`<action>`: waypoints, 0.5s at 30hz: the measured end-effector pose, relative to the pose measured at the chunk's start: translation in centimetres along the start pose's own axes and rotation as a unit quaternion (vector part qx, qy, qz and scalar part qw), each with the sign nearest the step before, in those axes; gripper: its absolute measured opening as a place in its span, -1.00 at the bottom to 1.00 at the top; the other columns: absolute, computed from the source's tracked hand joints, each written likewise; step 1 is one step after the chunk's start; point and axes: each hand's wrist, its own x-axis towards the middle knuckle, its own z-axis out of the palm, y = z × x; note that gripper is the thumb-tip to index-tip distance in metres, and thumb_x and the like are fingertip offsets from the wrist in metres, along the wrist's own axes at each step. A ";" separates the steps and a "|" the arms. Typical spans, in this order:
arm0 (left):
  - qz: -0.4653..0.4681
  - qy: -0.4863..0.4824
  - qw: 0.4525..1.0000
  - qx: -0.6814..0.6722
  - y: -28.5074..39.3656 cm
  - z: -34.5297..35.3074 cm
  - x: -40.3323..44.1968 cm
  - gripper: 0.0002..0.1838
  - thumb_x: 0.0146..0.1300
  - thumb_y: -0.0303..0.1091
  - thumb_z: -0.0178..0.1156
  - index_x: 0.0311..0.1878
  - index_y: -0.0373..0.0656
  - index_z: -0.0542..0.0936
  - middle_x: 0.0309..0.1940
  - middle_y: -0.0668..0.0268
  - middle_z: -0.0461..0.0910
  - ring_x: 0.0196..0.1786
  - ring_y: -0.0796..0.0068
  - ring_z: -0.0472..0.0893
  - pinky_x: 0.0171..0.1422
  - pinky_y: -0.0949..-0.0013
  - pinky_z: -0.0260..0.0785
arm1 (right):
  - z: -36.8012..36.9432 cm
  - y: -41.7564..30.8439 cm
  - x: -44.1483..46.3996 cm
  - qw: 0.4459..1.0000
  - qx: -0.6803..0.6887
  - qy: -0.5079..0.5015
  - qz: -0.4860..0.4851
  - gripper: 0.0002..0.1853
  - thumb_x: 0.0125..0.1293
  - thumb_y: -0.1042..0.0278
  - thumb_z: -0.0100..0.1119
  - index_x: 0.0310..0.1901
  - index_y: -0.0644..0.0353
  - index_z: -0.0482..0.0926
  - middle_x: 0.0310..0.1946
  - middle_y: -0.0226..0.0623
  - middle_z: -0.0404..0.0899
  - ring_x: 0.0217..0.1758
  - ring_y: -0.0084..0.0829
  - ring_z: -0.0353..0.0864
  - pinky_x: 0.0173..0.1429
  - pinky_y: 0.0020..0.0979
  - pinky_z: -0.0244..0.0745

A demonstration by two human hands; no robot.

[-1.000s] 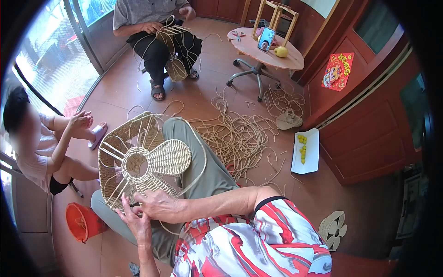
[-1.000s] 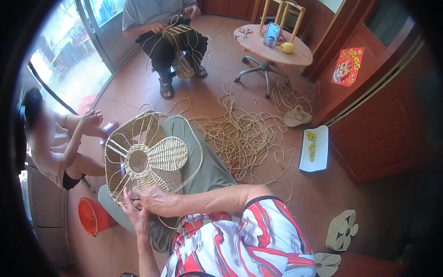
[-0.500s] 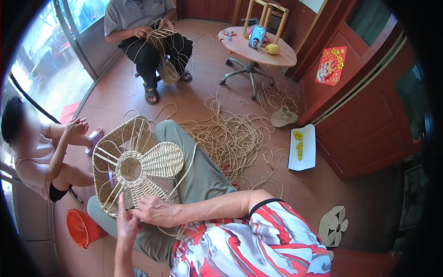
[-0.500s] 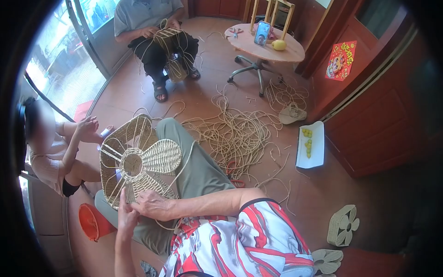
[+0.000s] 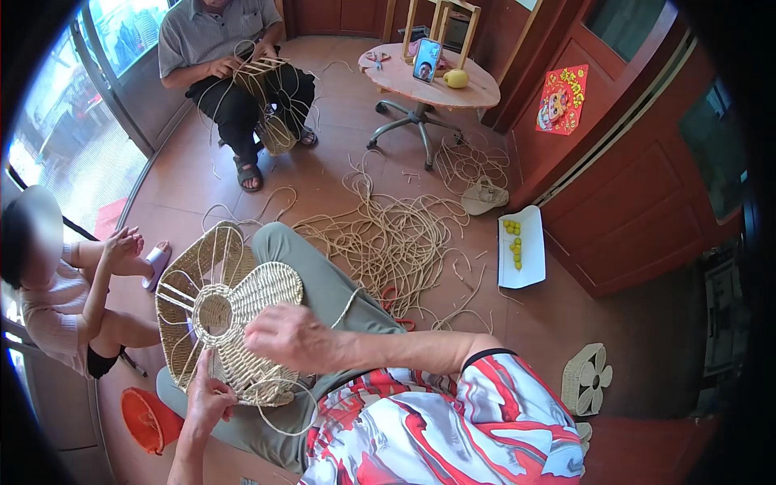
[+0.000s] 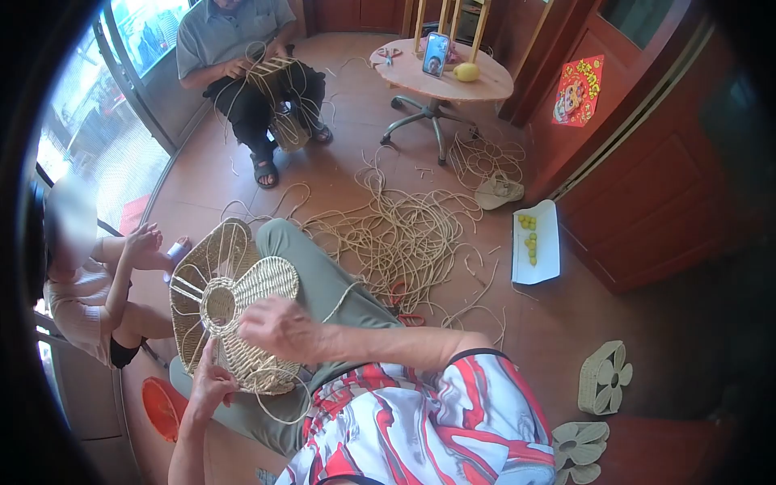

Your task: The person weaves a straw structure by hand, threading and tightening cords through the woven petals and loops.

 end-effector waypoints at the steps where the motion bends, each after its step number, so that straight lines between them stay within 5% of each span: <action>1: 0.017 0.010 0.998 0.061 0.4 0.0 0.0 0.08 0.00 -0.81 0.15 0.66 -0.01 0.11 -0.53 0.19 0.58 -0.61 0.40 0.62 -0.61 0.26 0.43 | -0.7 0.9 -0.5 1.000 -0.007 -0.002 0.016 -0.85 0.30 0.34 0.33 -0.14 0.11 0.59 -0.13 -0.34 0.67 -0.04 -0.30 0.69 0.04 -0.22 0.57; 2: 0.151 0.112 0.965 0.184 -2.0 -0.5 0.6 -0.02 -0.02 -0.82 0.11 0.57 -0.01 0.28 -0.42 0.11 0.62 -0.47 0.32 0.68 -0.40 0.18 0.53 | -1.4 1.7 -1.0 0.999 -0.015 -0.005 0.031 -0.84 0.31 0.34 0.34 -0.13 0.11 0.60 -0.12 -0.34 0.67 -0.03 -0.29 0.70 0.05 -0.22 0.57; 3: 0.102 0.216 0.913 0.330 -4.1 -1.7 1.4 -0.18 0.08 -0.76 0.08 0.48 -0.04 0.39 -0.25 0.10 0.63 -0.32 0.13 0.69 -0.22 0.10 0.54 | -2.0 2.2 -1.6 0.998 -0.013 -0.006 0.056 -0.85 0.31 0.34 0.33 -0.14 0.10 0.60 -0.14 -0.34 0.67 -0.04 -0.29 0.70 0.04 -0.23 0.56; 4: 0.165 0.303 0.853 0.392 -4.1 -3.6 0.9 -0.35 0.17 -0.68 0.08 0.37 -0.05 0.49 -0.13 0.08 0.62 -0.26 -0.03 0.67 -0.18 0.03 0.54 | -2.5 2.7 -2.3 0.997 -0.010 -0.007 0.080 -0.87 0.31 0.34 0.32 -0.15 0.09 0.61 -0.16 -0.35 0.66 -0.05 -0.29 0.69 0.03 -0.23 0.55; 6: 0.125 0.365 0.809 0.443 -7.9 -8.7 -0.5 -0.49 0.16 -0.65 0.08 0.21 -0.10 0.55 -0.10 0.03 0.57 -0.13 -0.09 0.66 -0.10 0.00 0.53 | -3.2 3.4 -3.6 0.993 -0.014 -0.010 0.116 -0.87 0.32 0.36 0.29 -0.13 0.10 0.62 -0.17 -0.33 0.65 -0.06 -0.27 0.70 0.02 -0.24 0.55; 8: -0.078 0.371 0.809 0.450 -13.0 -13.8 -3.6 -0.63 0.39 -0.42 0.03 0.23 -0.19 0.52 0.01 0.02 0.60 0.02 -0.08 0.66 0.02 0.00 0.52 | -3.4 3.8 -4.4 0.990 0.003 -0.013 0.143 -0.87 0.32 0.35 0.30 -0.13 0.10 0.62 -0.18 -0.32 0.65 -0.07 -0.25 0.70 0.03 -0.22 0.56; 10: -0.147 0.534 0.819 0.151 -29.5 -21.2 -6.2 -0.55 0.54 -0.02 -0.06 0.14 -0.23 0.52 0.04 -0.06 0.60 0.06 -0.25 0.61 0.22 -0.08 0.42 | -3.3 3.9 -5.0 0.987 0.012 -0.019 0.158 -0.87 0.31 0.37 0.29 -0.14 0.13 0.61 -0.18 -0.28 0.64 -0.09 -0.20 0.69 0.04 -0.19 0.57; 11: -0.173 0.573 0.793 0.116 -34.5 -23.7 -9.7 -0.36 0.50 0.18 -0.10 0.23 -0.24 0.52 0.09 -0.05 0.63 0.15 -0.27 0.58 0.36 -0.07 0.33 | -3.4 3.9 -5.1 0.988 -0.006 -0.026 0.152 -0.85 0.31 0.39 0.31 -0.11 0.14 0.61 -0.16 -0.26 0.65 -0.07 -0.18 0.70 0.05 -0.19 0.58; 15: -0.287 0.583 0.704 0.286 -44.0 -27.6 -24.0 -0.38 0.44 0.07 0.07 0.32 -0.26 0.47 0.15 -0.03 0.62 0.16 -0.15 0.59 0.36 -0.02 0.37 | -3.9 5.0 -5.9 0.988 -0.035 -0.039 0.145 -0.83 0.31 0.40 0.26 -0.09 0.20 0.61 -0.16 -0.18 0.63 -0.07 -0.11 0.68 0.06 -0.15 0.58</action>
